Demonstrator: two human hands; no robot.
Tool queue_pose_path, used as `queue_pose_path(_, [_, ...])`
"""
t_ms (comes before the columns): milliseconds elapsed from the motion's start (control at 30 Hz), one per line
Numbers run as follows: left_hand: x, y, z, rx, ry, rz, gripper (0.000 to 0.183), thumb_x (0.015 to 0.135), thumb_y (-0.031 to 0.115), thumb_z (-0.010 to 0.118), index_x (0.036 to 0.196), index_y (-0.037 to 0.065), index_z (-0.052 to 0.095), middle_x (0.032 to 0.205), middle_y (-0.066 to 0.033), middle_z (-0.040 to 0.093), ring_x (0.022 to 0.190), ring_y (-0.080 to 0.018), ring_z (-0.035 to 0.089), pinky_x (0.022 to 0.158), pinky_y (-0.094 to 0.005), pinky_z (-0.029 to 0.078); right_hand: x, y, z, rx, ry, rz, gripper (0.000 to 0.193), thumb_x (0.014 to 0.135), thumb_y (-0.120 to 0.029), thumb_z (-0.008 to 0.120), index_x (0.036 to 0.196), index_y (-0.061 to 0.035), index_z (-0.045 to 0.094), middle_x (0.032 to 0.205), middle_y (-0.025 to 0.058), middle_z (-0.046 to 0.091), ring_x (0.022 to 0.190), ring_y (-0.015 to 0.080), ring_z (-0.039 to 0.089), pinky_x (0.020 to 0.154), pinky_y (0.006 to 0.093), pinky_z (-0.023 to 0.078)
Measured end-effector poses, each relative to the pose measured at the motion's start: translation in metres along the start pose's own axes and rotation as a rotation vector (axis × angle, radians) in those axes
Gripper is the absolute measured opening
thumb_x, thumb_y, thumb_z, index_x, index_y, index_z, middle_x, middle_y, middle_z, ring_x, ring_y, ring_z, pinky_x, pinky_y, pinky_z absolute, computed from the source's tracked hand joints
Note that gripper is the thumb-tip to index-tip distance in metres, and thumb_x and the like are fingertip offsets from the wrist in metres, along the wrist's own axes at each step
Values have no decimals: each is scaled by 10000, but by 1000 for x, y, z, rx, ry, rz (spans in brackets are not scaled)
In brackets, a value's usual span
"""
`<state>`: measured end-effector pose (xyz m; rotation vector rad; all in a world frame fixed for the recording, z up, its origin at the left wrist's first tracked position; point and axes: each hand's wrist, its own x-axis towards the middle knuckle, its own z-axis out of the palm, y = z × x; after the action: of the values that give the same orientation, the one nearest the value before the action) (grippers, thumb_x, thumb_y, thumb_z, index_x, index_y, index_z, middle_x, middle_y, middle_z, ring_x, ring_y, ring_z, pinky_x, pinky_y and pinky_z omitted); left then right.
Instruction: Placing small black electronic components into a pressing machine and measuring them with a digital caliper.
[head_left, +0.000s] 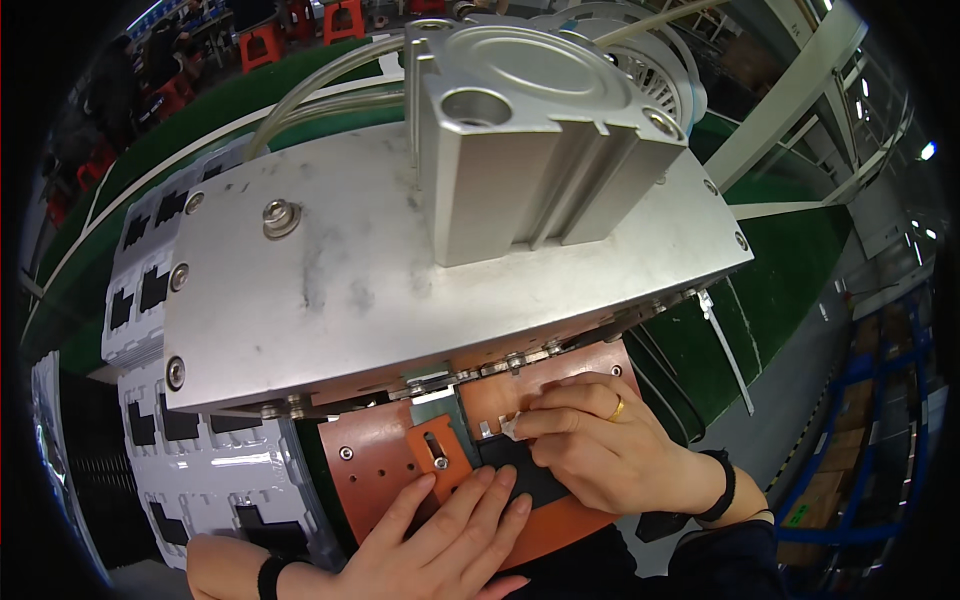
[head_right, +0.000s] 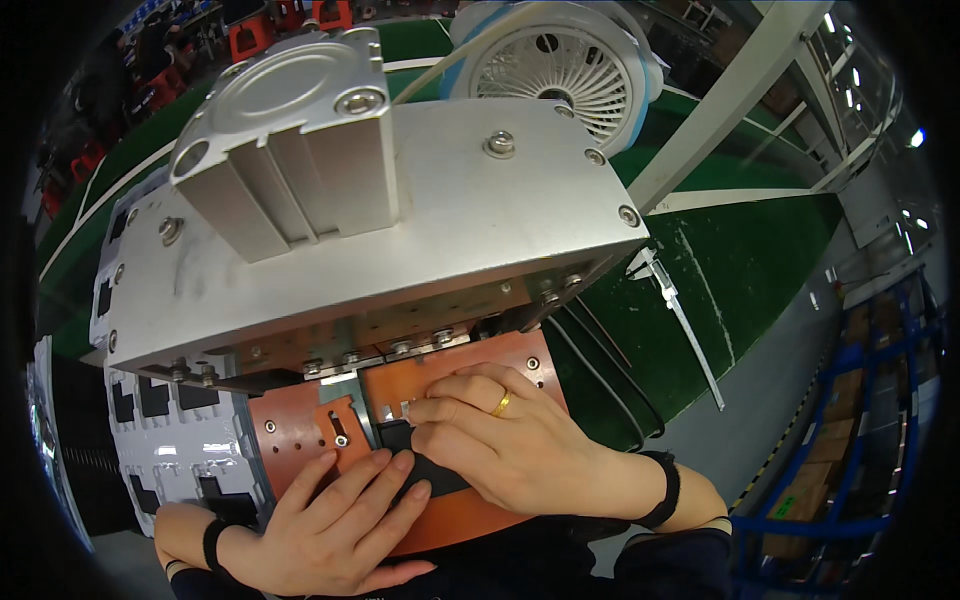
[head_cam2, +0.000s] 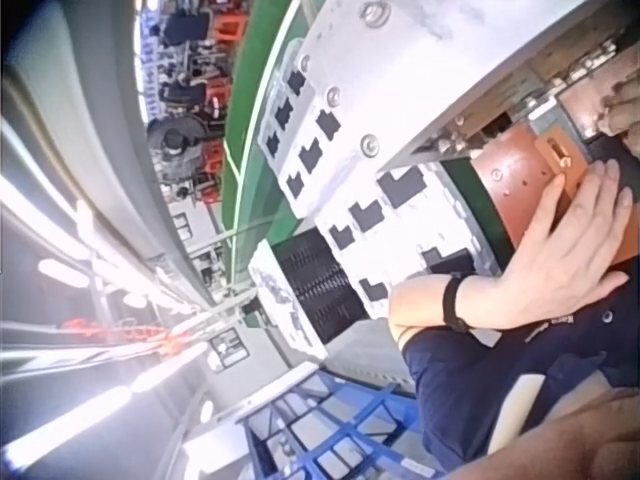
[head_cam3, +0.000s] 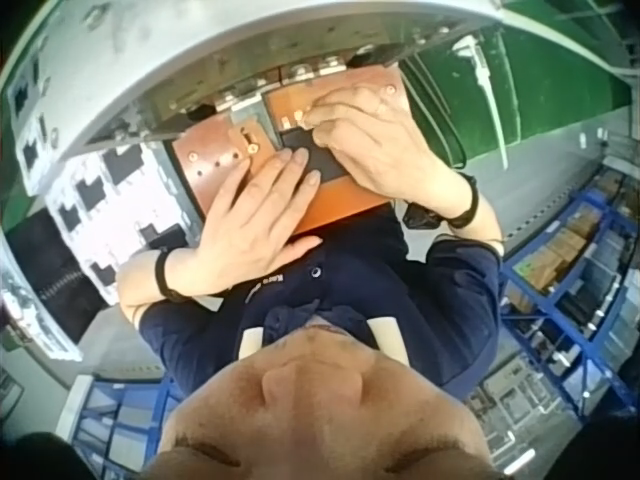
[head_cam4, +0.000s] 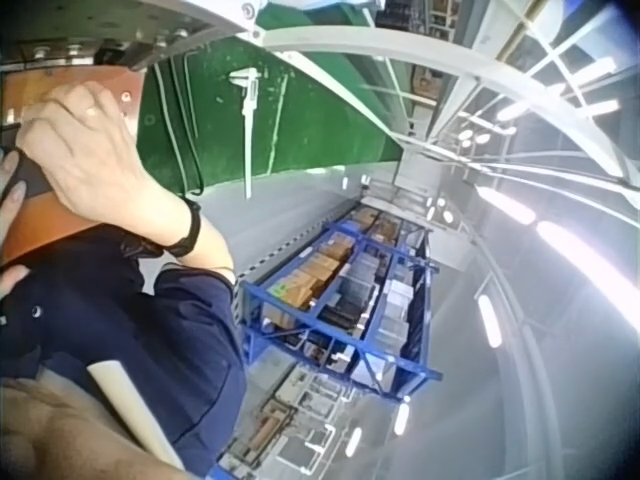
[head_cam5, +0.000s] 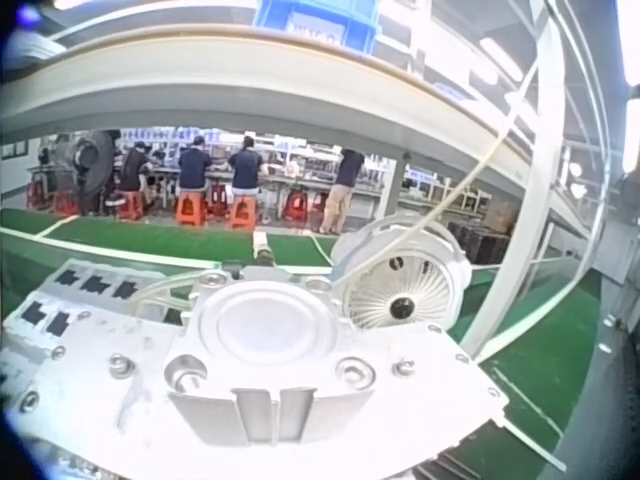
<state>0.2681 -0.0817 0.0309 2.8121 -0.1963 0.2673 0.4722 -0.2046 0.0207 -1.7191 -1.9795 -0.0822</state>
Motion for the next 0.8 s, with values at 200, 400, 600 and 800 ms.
queue_pose_path(200, [-2, 0, 2, 11, -22, -8, 654, 831, 467, 614, 1321, 42, 525, 1403, -170, 468, 1295, -320, 438, 1091, -485, 296, 7, -4, 3, -94, -25, 29, 251, 790, -137, 598, 1036, -95, 618, 1145, 45, 592, 1093, 222, 550, 862, 350, 426])
queue_pose_path(400, [3, -3, -3, 137, -32, 44, 628, 837, 588, 589, 1204, 80, 626, 1263, -141, 595, 1171, -267, 552, 1010, -457, 381, 7, -8, 1, -68, -35, 46, 328, 722, -94, 696, 1045, -142, 670, 1133, 42, 558, 1006, 261, 520, 816, 348, 436])
queue_pose_path(600, [4, -2, -4, 172, -18, 56, 640, 830, 592, 593, 1213, 79, 621, 1269, -143, 592, 1190, -266, 540, 1010, -472, 375, 6, -6, 0, -80, -16, 111, 381, 776, -141, 658, 1156, -135, 636, 1179, 67, 547, 991, 237, 523, 792, 347, 436])
queue_pose_path(800, [1, -3, -3, 120, -63, 29, 678, 812, 623, 597, 1228, 88, 613, 1290, -143, 575, 1207, -275, 518, 1025, -469, 343, -24, -12, -19, 207, -10, 221, 378, 742, -221, 769, 1089, -110, 668, 1198, 79, 583, 995, 268, 567, 824, 372, 469])
